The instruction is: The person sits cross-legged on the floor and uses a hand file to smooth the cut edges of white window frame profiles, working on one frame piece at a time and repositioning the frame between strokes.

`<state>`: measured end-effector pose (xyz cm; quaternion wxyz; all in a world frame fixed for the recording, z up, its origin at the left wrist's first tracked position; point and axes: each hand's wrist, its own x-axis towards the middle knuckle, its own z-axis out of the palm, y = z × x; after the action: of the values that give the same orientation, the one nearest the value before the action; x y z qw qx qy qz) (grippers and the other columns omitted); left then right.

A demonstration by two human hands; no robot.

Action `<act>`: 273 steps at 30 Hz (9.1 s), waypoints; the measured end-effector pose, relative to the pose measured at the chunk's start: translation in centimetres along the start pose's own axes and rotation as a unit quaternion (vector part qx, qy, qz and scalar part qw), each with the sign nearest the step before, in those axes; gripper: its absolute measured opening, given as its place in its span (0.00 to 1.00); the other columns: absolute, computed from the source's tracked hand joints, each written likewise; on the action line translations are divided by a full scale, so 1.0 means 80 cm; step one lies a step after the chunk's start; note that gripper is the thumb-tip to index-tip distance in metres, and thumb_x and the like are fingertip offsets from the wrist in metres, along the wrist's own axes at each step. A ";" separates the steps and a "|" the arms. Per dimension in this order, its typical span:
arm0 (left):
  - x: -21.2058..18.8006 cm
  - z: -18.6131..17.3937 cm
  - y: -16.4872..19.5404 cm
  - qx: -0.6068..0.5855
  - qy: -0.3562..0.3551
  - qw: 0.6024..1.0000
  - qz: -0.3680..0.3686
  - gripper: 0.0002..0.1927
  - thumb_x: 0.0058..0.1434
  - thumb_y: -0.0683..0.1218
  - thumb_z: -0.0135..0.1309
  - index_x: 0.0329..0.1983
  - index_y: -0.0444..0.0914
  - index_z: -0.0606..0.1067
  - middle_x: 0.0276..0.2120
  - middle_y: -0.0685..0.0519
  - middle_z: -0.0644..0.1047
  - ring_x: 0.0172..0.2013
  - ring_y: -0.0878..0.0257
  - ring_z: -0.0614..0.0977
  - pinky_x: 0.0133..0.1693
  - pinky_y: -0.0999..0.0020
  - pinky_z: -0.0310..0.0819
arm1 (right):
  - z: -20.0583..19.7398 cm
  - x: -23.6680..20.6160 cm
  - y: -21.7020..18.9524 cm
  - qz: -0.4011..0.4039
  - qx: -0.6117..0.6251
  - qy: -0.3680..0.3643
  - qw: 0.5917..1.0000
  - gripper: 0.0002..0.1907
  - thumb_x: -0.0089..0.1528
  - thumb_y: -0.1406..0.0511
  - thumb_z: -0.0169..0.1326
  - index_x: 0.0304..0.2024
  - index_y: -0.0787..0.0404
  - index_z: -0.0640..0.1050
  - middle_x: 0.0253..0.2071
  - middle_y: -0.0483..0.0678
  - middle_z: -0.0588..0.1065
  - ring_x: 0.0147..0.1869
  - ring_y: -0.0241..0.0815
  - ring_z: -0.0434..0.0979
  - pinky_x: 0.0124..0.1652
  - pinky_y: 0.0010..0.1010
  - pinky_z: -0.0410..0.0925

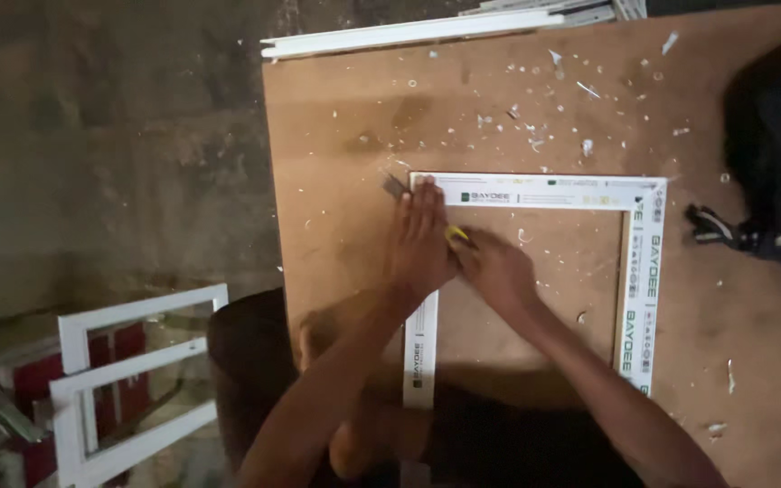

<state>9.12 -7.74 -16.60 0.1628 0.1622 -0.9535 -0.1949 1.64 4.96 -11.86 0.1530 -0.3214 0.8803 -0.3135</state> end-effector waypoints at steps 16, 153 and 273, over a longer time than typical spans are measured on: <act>-0.014 -0.023 0.002 0.042 -0.068 0.986 -0.144 0.49 0.61 0.65 0.48 0.71 0.23 0.54 0.74 0.33 0.52 0.76 0.43 0.47 0.70 0.40 0.38 | 0.013 -0.443 -0.027 0.456 0.403 0.191 0.770 0.16 0.64 0.57 0.56 0.43 0.64 0.80 0.19 0.44 0.68 0.16 0.35 0.63 0.17 0.30 0.56; -0.238 -0.078 0.047 -0.621 -0.401 0.673 0.026 0.19 0.60 0.37 0.54 0.55 0.29 0.77 0.47 0.44 0.81 0.44 0.59 0.82 0.47 0.65 0.77 | 0.070 -0.535 -0.110 0.219 0.187 0.329 0.899 0.20 0.58 0.64 0.65 0.51 0.67 0.81 0.38 0.51 0.84 0.42 0.32 0.80 0.42 0.27 0.73; -0.206 -0.038 0.026 -0.583 -0.142 0.764 -0.238 0.12 0.66 0.42 0.59 0.49 0.33 0.72 0.35 0.55 0.76 0.31 0.72 0.72 0.32 0.76 0.65 | -0.089 -0.626 0.107 0.461 -0.215 0.384 0.771 0.39 0.61 0.51 0.65 0.69 0.57 0.68 0.73 0.61 0.60 0.71 0.63 0.63 0.59 0.61 0.59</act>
<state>24.51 -0.76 -17.18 0.0375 0.2282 -0.5997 -0.7661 31.64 46.41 -8.68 -0.1453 0.2452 0.9527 -0.1053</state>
